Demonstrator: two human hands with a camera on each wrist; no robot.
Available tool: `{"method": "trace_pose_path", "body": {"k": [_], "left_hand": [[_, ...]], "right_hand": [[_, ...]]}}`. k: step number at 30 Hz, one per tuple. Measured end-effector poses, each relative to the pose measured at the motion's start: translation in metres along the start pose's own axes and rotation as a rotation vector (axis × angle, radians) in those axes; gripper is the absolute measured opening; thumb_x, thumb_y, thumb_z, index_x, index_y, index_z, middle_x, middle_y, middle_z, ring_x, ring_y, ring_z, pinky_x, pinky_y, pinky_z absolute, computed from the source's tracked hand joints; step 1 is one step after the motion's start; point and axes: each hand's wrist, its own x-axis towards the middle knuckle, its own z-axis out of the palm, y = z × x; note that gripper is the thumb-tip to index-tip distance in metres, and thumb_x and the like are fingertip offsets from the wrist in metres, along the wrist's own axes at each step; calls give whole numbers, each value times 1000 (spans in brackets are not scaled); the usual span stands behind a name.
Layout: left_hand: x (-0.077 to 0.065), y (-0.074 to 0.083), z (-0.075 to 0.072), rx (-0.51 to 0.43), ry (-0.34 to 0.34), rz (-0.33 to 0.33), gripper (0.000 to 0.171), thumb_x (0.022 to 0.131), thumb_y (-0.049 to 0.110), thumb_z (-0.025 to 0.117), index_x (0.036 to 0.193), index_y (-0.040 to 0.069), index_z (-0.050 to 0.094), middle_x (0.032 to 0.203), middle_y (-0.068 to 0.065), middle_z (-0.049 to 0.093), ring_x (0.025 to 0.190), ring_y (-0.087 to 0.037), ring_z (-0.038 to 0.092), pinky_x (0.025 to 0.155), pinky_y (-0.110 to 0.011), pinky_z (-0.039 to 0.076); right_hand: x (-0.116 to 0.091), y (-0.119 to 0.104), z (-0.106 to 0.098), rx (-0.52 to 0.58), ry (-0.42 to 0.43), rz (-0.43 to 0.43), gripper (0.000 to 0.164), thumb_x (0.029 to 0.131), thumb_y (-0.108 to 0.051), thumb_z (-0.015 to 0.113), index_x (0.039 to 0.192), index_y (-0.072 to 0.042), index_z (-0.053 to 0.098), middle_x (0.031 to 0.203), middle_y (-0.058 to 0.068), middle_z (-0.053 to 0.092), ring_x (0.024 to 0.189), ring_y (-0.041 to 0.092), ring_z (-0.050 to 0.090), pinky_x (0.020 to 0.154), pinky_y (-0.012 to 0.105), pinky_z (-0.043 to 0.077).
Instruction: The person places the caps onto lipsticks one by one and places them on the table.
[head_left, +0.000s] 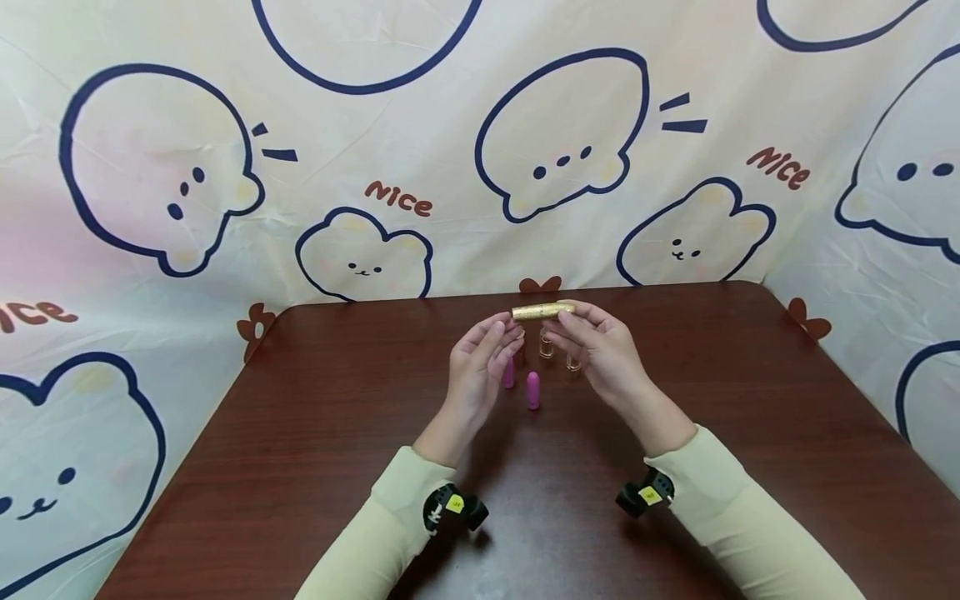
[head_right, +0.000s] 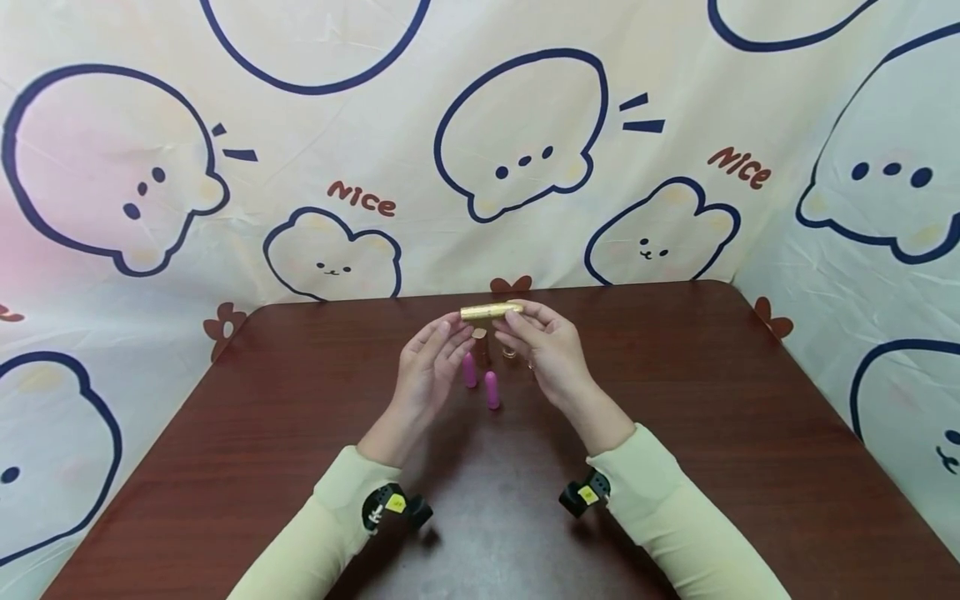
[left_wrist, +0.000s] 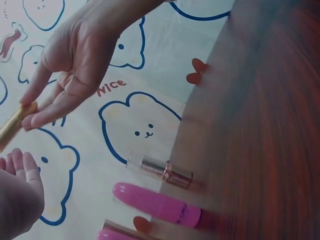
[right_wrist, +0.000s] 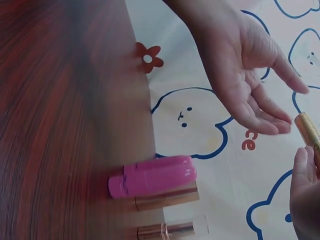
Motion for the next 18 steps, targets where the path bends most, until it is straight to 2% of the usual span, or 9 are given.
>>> {"method": "trace_pose_path", "body": {"k": [7, 18], "left_hand": [[2, -3, 8, -40, 4, 15, 17, 82, 8, 62, 98, 1, 60, 98, -12, 58, 89, -22, 58, 89, -39, 40], [3, -6, 10, -43, 8, -12, 26, 79, 10, 65, 101, -1, 58, 100, -14, 57, 91, -24, 59, 88, -37, 41]], "right_hand": [[0, 2, 6, 50, 2, 6, 44, 82, -13, 61, 120, 2, 45, 113, 15, 52, 103, 28, 53, 81, 32, 44], [-1, 7, 10, 67, -30, 5, 39, 83, -13, 60, 118, 1, 49, 110, 15, 55, 96, 22, 58, 82, 31, 43]]}}
